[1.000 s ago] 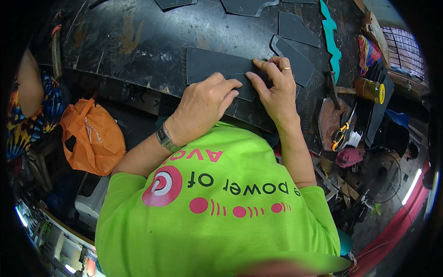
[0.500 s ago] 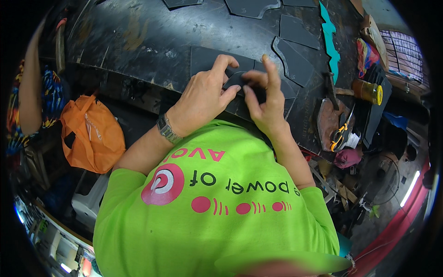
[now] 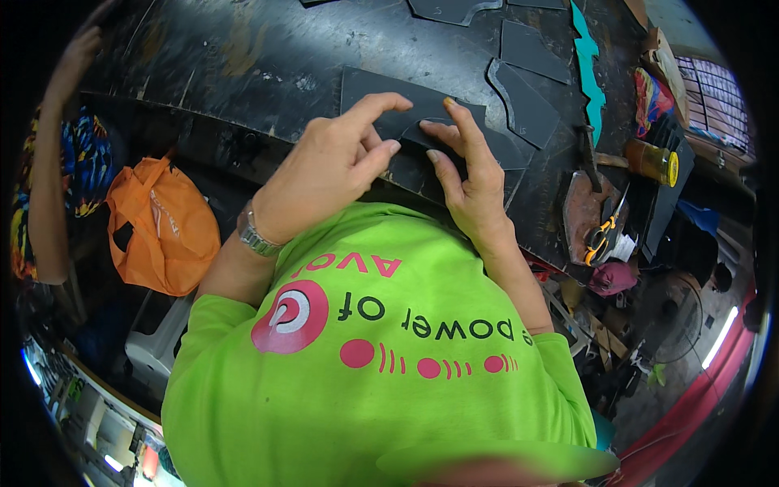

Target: The person aligns and stacks multiple black leather pieces on a workbench, then uses a hammer to tap the stacked pieces on a wooden block. The person handles the pieces one at a time, aligning edges and stacking them before hammering.

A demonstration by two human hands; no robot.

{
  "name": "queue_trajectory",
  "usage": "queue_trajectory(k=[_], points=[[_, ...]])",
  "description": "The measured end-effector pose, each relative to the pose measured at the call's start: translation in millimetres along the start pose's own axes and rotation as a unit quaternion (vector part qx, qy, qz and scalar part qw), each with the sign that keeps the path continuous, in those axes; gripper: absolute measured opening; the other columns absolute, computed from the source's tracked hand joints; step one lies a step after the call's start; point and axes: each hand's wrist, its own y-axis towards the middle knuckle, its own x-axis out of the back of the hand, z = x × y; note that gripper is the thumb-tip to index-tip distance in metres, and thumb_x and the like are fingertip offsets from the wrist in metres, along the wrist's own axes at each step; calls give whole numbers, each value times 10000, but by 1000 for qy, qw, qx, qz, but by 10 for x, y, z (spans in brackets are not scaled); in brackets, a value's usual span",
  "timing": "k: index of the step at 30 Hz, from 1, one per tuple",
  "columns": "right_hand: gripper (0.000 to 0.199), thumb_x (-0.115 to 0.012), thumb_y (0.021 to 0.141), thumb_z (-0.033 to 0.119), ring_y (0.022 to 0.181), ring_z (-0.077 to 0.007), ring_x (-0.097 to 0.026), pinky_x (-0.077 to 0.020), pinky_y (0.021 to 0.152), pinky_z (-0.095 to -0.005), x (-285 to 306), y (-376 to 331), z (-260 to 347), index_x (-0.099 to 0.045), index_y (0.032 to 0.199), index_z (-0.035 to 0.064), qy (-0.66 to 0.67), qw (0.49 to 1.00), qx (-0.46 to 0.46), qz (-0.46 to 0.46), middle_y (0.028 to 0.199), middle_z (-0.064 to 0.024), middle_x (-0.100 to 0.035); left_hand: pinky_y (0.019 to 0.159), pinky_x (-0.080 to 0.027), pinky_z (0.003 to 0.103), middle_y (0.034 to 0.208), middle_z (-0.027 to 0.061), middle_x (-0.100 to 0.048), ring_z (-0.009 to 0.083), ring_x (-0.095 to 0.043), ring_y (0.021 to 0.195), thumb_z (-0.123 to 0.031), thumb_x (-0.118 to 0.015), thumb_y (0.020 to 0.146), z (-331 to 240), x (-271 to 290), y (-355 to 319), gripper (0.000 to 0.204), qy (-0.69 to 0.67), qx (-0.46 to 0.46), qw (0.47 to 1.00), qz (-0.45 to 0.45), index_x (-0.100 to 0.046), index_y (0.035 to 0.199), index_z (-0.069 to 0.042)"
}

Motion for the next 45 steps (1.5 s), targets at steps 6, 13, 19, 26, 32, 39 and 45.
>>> queue_trajectory(k=[6,13,19,26,32,39,45], points=[[407,-696,869,-61,1100,-259,-682,-528,945,-345,38,35,-7,-677,1260,52,-63,996,50,27,1189,-120,-723,835,-503,350,1040,51,-666,201,-625,937,-85,-787,826,204,141,59,352,282,-201,930,-123,-726,1172,-80],[307,-747,787,-48,1004,-290,-657,-546,856,-373,-19,32,23,-751,1083,34,-116,989,86,13,1127,-115,-712,928,-430,383,1130,27,-627,229,-578,1096,-139,-799,801,344,72,44,296,267,-174,943,-95,-762,1092,-102],[335,-744,768,-49,1010,-305,-656,-546,859,-395,-53,22,6,-745,1095,26,-146,980,138,7,1162,-123,-697,928,-428,386,1141,23,-630,223,-578,1104,-147,-791,811,365,71,37,312,269,-165,945,-86,-752,1119,-117],[552,-794,768,6,1105,-348,-653,-532,951,-414,105,-93,-27,-642,1298,45,4,999,52,4,1243,-150,-678,1090,-331,465,1456,37,-537,239,-465,1309,-349,-752,855,288,-81,-151,609,397,-236,887,2,-595,1407,-148],[766,-726,899,381,1499,-304,-350,-245,1208,-553,101,-221,-40,-415,1551,125,-264,960,30,94,1602,-125,-405,1111,-319,462,1506,34,-497,242,-445,1343,-382,-734,877,256,-68,-166,643,421,-217,880,31,-569,1451,-144],[784,-662,929,477,1475,-334,-372,-279,1191,-529,59,-16,-9,-394,1557,91,-259,964,0,58,1553,-158,-459,1072,-338,463,1431,33,-548,232,-469,1309,-323,-770,855,230,-66,-117,562,417,-224,881,18,-633,1370,-147],[728,-689,962,253,1466,-325,-411,-335,1193,-449,310,59,-114,-347,1568,37,12,999,-30,-21,1531,-200,-476,1076,-344,472,1391,71,-585,257,-528,1284,-309,-762,870,100,-144,28,465,403,-233,884,-28,-684,1280,-105]])
